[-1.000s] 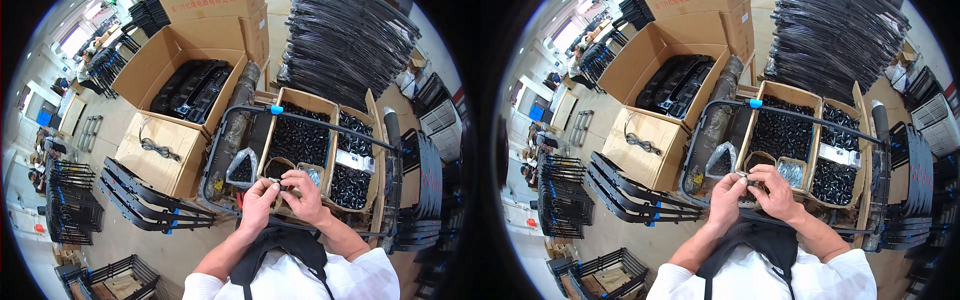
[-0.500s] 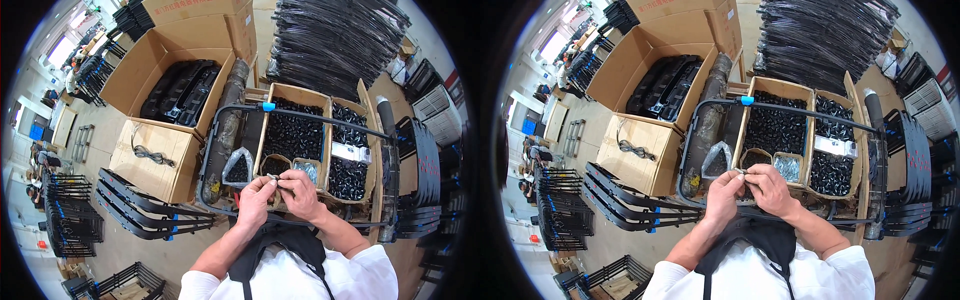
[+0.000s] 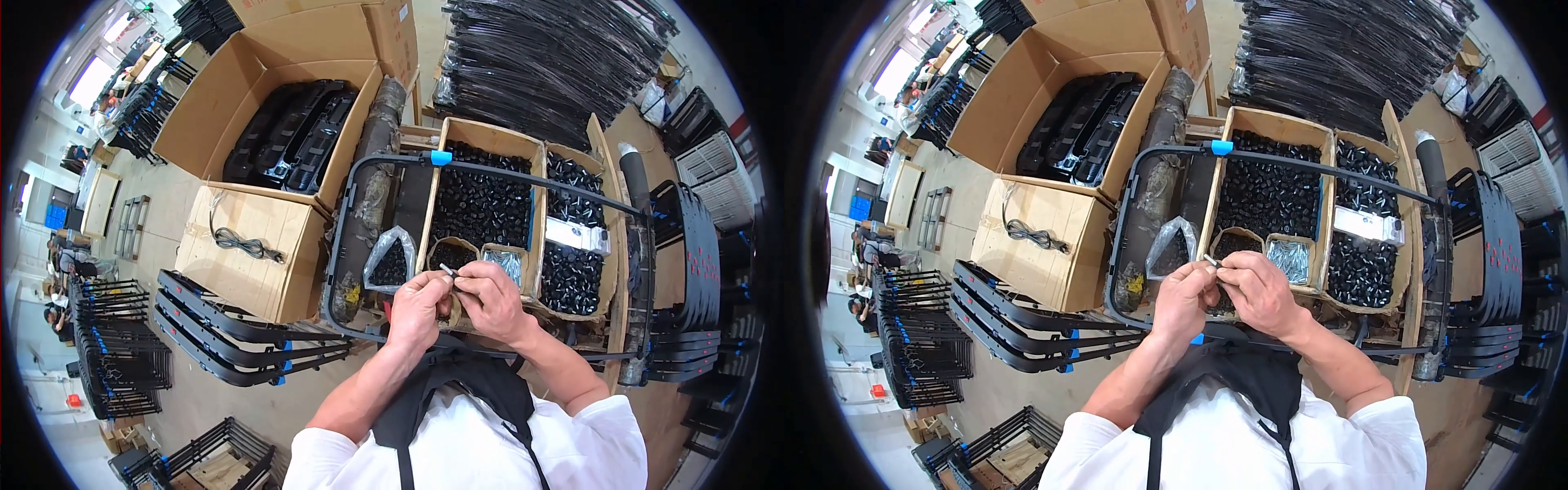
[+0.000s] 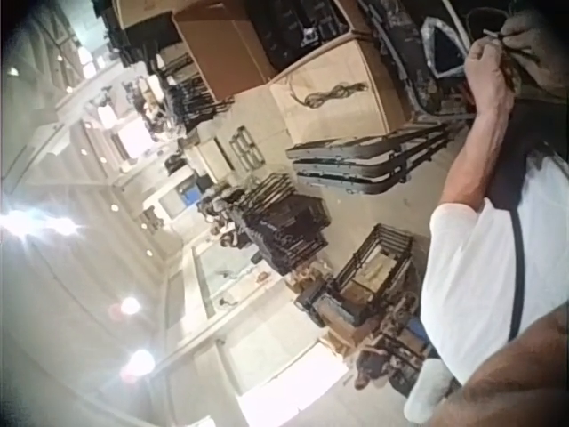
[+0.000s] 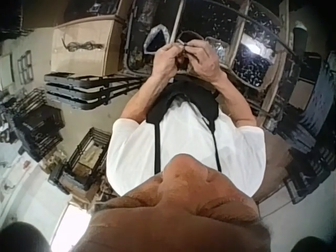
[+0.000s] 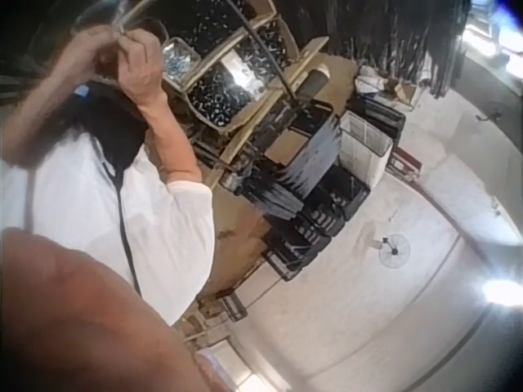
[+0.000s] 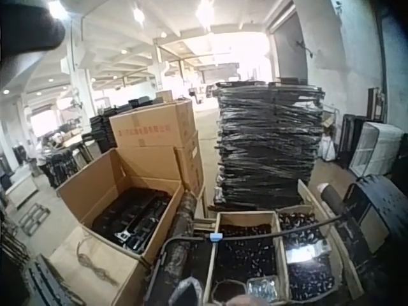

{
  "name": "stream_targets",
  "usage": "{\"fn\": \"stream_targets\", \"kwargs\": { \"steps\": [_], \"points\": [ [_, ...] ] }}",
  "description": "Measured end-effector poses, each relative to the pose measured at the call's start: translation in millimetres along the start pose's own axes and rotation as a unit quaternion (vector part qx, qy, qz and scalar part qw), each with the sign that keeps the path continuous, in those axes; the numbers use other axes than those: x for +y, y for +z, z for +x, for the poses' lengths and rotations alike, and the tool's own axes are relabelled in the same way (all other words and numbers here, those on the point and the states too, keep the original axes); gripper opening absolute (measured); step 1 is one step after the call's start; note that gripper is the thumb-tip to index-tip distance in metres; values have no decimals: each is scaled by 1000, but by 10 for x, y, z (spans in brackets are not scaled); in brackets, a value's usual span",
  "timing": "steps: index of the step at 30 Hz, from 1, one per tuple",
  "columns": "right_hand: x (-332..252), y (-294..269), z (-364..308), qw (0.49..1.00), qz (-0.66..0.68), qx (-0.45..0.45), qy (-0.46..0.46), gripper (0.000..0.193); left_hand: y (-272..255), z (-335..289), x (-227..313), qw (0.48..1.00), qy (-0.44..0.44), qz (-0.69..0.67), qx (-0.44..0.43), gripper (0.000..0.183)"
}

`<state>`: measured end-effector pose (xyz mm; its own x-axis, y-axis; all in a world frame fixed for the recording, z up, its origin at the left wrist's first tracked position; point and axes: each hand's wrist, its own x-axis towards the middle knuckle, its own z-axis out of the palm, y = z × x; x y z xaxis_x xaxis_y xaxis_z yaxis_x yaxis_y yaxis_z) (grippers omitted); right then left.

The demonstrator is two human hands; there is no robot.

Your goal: Assemble components and wire attachments onto a metal frame using power tools and small parts.

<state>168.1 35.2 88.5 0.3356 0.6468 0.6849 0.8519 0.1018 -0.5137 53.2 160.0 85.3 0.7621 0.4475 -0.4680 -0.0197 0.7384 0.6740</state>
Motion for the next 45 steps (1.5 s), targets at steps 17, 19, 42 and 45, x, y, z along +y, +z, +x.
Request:
{"fn": "stream_targets", "kwargs": {
  "steps": [17, 19, 42, 45],
  "points": [
    [-71, 87, -237, 897, 265, 23, 354, 32, -84, 63, -107, 991, 56, 119, -4, 9],
    [-64, 81, -262, 854, 339, 54, 391, 32, -110, 62, -84, 989, 64, 124, -53, 10],
    [-21, -119, -317, 844, 338, 5, 417, 29, 107, 12, 584, 707, 372, 560, -219, 13],
    [-42, -105, -314, 819, 392, 63, 414, 27, 61, -46, 389, 694, 414, 557, -193, 15]
  ]
}}
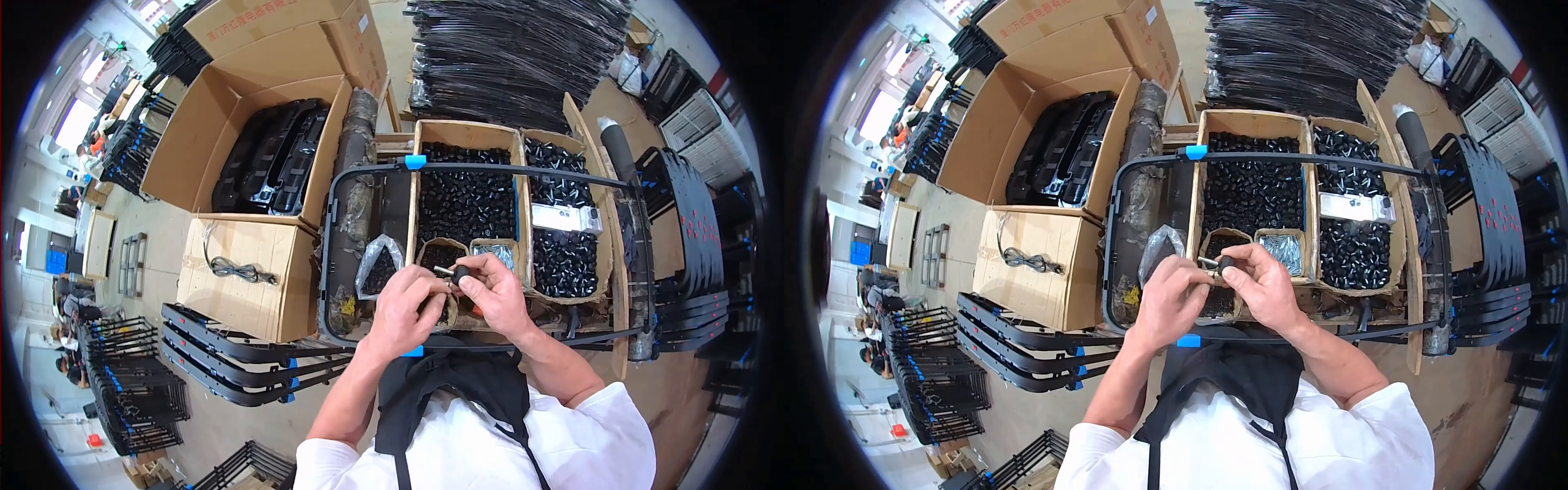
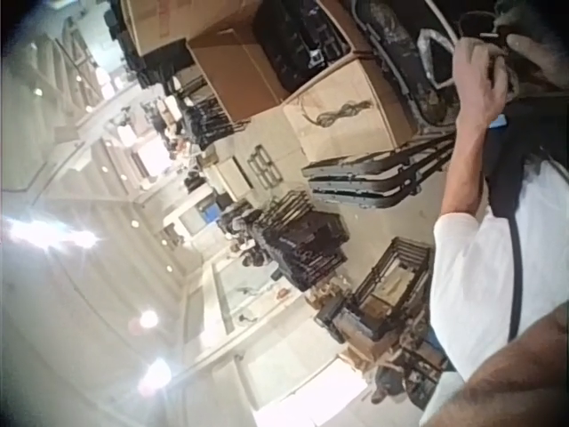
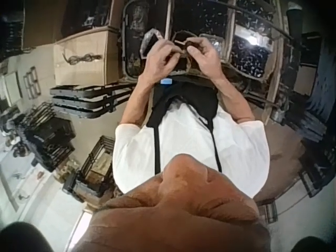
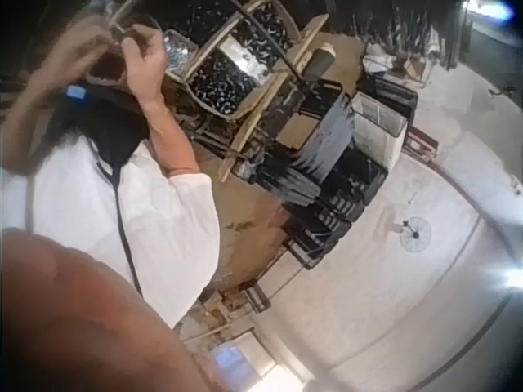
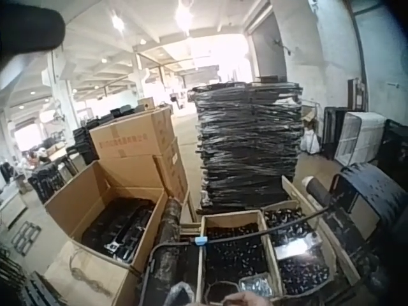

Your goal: Assemble components and wire attachments onto a metal frame using power tools and small parts.

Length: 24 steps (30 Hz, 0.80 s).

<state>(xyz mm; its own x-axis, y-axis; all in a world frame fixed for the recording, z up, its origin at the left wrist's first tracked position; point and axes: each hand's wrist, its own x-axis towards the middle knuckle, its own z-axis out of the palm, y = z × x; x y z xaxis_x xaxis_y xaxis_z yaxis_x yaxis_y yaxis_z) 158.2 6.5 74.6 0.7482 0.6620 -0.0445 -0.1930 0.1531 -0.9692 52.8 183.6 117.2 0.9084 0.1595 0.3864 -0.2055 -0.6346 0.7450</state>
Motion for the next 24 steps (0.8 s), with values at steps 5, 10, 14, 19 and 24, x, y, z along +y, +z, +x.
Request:
{"fn": "stream_targets", "kwargs": {
  "steps": [5, 10, 14, 19, 24],
  "points": [
    [-96, -26, -22, 999, -3, -33, 27, 27, 150, -143, -197, 995, 32, 75, 53, 17],
    [-196, -31, -29, 988, -88, -110, 64, 31, 236, -216, -554, 978, -155, -110, 80, 6],
    [-184, -31, 18, 974, -151, -150, 76, 29, 155, -192, -550, 856, -302, -416, 56, 10],
    [-155, -7, 59, 978, -190, -77, 34, 28, 32, -128, -82, 890, -253, -379, 7, 9],
    [-107, -45, 50, 995, -95, -14, 6, 28, 229, -370, 0, 889, -234, -392, 29, 7]
  ]
}}
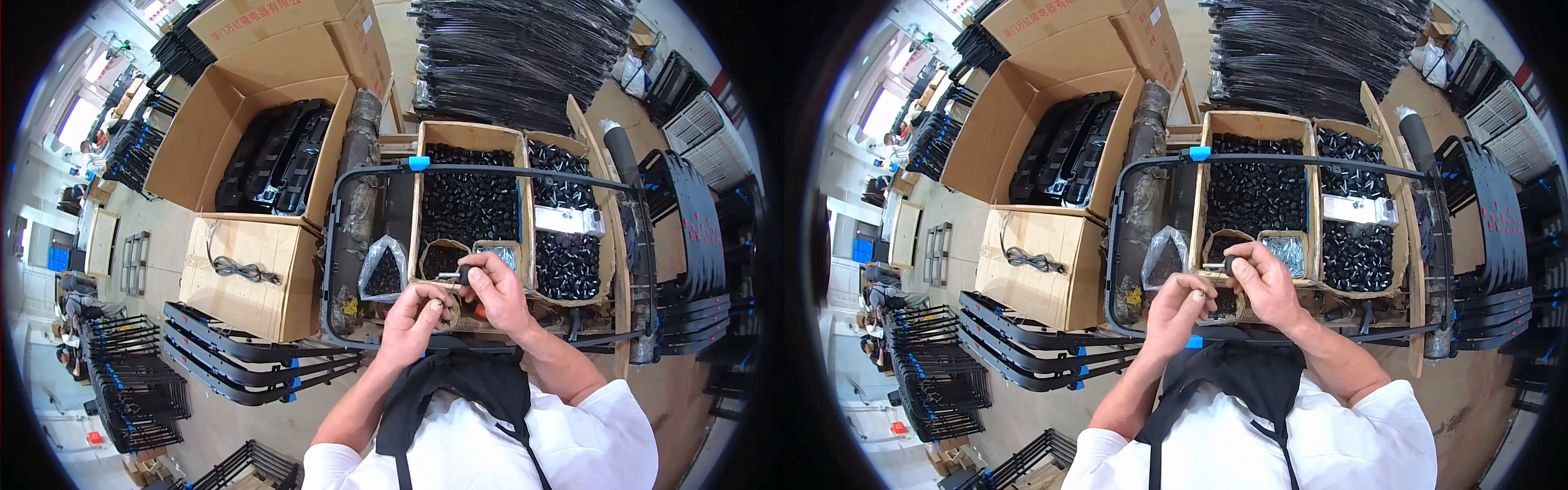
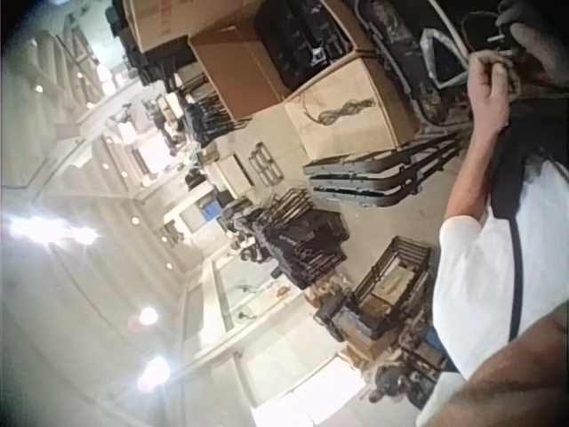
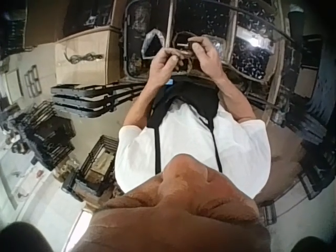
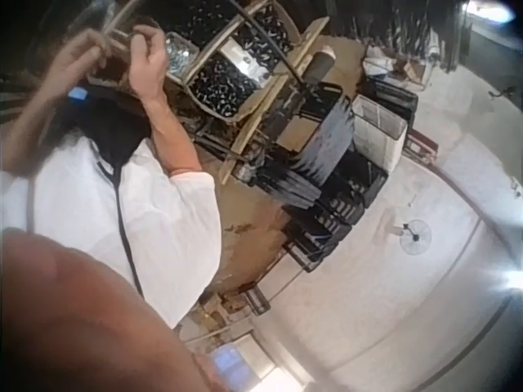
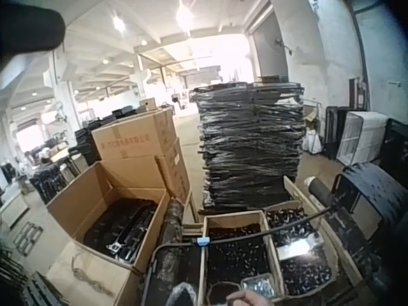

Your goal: Assemble components and wire attachments onto a metal frame using power tools and small parts.

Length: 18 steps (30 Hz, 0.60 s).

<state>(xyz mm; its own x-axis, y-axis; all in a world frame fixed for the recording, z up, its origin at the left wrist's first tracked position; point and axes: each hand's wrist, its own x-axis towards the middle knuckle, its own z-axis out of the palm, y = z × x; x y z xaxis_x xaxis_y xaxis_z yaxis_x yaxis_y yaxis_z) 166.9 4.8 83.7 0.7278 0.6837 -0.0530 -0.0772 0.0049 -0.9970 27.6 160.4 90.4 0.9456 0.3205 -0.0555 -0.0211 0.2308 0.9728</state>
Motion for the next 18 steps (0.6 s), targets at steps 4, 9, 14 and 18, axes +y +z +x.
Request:
{"fn": "stream_targets", "kwargs": {
  "steps": [4, 9, 14, 18],
  "points": [
    [-78, -9, -39, 999, 0, -27, 26, 30, -94, 60, -279, 992, -62, -108, 34, 7],
    [-86, -40, -31, 987, -95, -124, 44, 27, -326, 301, -165, 947, -103, -301, 52, 7],
    [48, 31, 19, 989, -146, -20, -13, 25, -127, 244, 236, 988, -56, -144, 3, 7],
    [47, 47, 4, 999, 11, 36, -20, 25, -56, 42, 121, 990, -55, -122, -52, 6]
  ]
}}
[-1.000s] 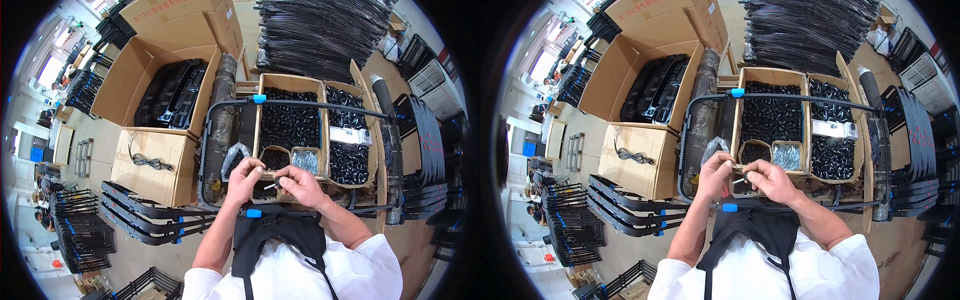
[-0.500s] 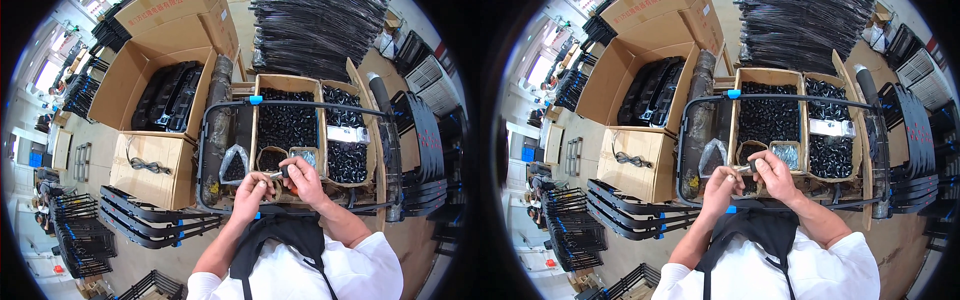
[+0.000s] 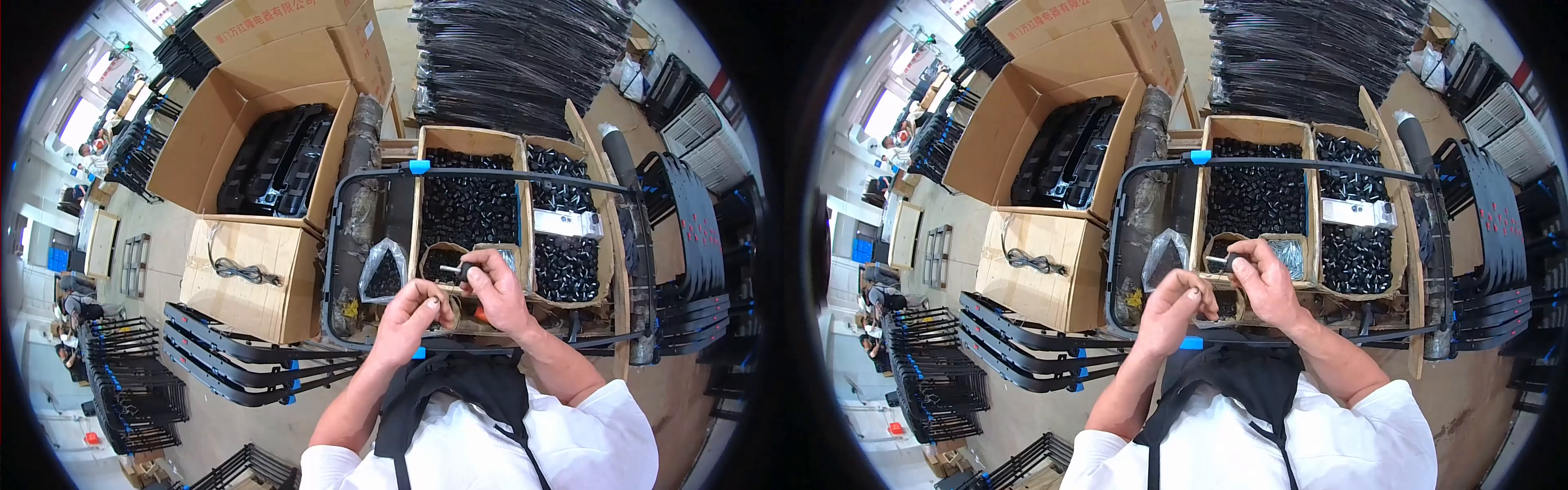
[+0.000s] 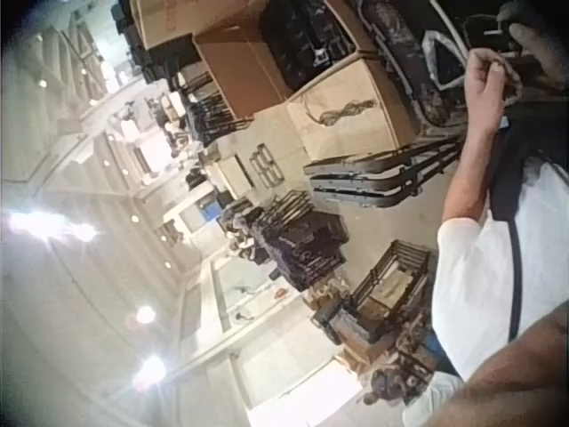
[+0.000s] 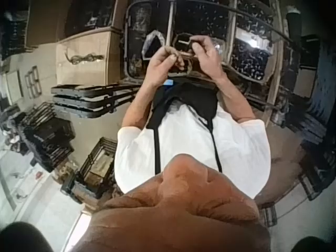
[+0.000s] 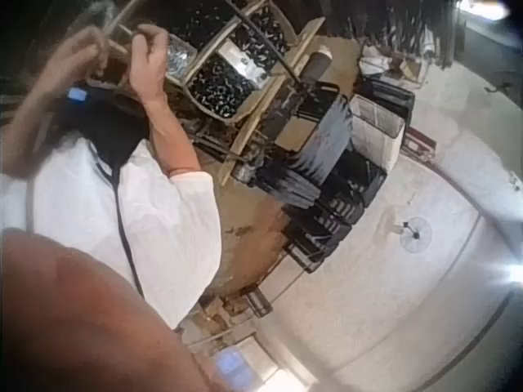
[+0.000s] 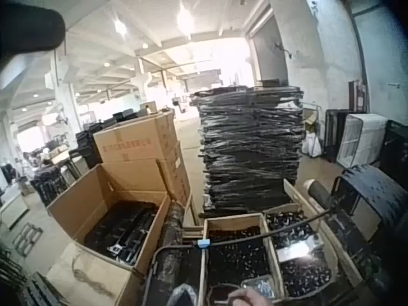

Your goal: Assemble components and wire attachments onto a metal frame using power tools and small parts.

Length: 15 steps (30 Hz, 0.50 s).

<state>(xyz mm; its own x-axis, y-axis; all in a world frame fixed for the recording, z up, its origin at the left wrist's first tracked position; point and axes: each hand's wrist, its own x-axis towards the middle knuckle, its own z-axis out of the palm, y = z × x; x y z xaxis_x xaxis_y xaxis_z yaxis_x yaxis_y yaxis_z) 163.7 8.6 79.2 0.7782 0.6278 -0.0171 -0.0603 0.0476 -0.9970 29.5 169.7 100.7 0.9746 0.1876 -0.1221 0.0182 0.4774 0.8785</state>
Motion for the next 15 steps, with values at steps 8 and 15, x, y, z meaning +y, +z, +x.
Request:
{"fn": "stream_targets", "kwargs": {
  "steps": [8, 15],
  "points": [
    [-32, -65, -84, 993, 35, -91, 58, 30, -231, 53, -255, 985, -79, 129, 80, 16],
    [-111, -26, -55, 991, -11, -121, 64, 30, -215, 114, -72, 910, 70, 406, 54, 14]
  ]
}}
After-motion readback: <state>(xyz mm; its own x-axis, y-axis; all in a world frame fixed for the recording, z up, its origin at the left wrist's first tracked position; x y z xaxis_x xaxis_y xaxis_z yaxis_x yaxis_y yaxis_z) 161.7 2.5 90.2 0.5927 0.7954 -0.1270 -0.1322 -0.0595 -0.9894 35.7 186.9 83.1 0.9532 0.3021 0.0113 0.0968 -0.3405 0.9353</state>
